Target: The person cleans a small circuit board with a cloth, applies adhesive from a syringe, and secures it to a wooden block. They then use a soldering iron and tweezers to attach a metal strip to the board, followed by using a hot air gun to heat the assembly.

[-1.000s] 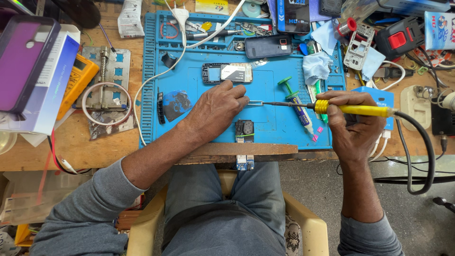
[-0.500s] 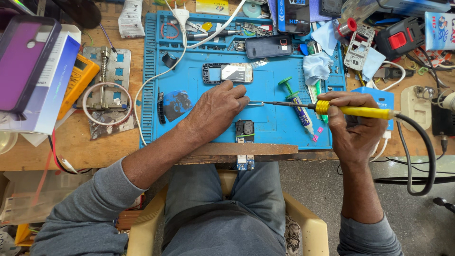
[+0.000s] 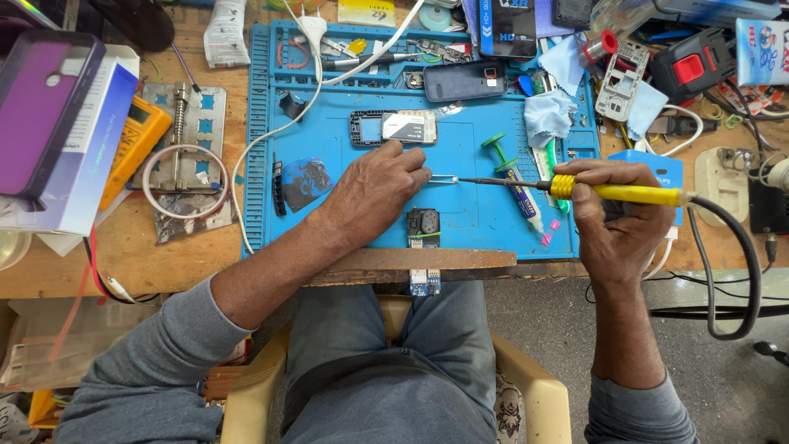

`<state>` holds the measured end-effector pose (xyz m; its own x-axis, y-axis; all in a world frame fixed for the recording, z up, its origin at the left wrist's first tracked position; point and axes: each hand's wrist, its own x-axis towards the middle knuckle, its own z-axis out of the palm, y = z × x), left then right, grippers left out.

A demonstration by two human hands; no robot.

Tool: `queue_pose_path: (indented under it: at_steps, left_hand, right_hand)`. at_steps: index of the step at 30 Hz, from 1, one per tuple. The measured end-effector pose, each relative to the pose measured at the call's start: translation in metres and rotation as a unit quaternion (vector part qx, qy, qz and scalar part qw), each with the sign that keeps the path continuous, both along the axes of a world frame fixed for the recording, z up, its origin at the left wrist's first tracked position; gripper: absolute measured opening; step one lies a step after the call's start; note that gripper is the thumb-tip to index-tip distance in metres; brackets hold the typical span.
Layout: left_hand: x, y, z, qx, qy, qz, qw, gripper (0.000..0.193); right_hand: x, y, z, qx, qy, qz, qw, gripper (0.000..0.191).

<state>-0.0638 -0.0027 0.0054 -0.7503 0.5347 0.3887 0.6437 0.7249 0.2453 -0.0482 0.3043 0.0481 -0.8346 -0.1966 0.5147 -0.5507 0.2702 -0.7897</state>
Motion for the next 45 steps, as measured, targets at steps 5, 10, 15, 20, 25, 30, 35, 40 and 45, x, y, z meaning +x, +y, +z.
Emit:
queue_pose_path:
  at_steps: [5,10,15,20,25,30,35,40,45]
  left_hand:
    - [-0.0001,-0.0006,0.0007,-0.004,-0.004,-0.003,1.0,0.016]
    - [0.0003,-0.0008,0.0008,0.002,-0.006,-0.004,1.0,0.015]
    - [0.0005,-0.0004,0.0009,0.006,-0.004,-0.005,1.0,0.016]
    - [0.0002,-0.0007,0.0014,0.0,-0.01,-0.004,1.0,0.016]
    - [0.0002,-0.0003,0.0003,0.0,-0.008,-0.004,1.0,0.017]
    - [-0.0004,0.0006,-0.0012,-0.001,-0.017,0.0,1.0,0.018]
    - [-0.0002,0.0003,-0.0012,-0.007,-0.011,0.0,1.0,0.019]
    - [-0.0003,0.0004,-0.0005,-0.003,-0.016,-0.001,1.0,0.019]
    - [-0.0002,-0.0002,0.0005,0.0,-0.005,-0.003,1.0,0.02]
  right_hand:
    - [0.0,0.0002,-0.0008,0.0,-0.003,0.001,1.0,0.008]
    - [0.0,-0.0002,-0.0011,-0.006,-0.009,0.006,1.0,0.008]
    - [0.0002,-0.0006,-0.0002,0.002,-0.007,0.0,1.0,0.008]
    - [-0.0001,-0.0003,0.0013,0.0,-0.004,-0.006,1.0,0.007]
    - [0.0003,-0.0013,0.0006,-0.002,-0.005,0.0,1.0,0.008]
    - [0.0007,-0.002,0.0,-0.001,-0.006,0.003,1.0,0.009]
    - [-0.0004,-0.0007,0.0009,-0.003,-0.001,-0.002,1.0,0.008]
    - [-0.0009,-0.0004,0.0006,0.003,0.001,-0.003,1.0,0.008]
    - [-0.0011,-0.0016,-0.0002,0.005,0.001,-0.001,1.0,0.008]
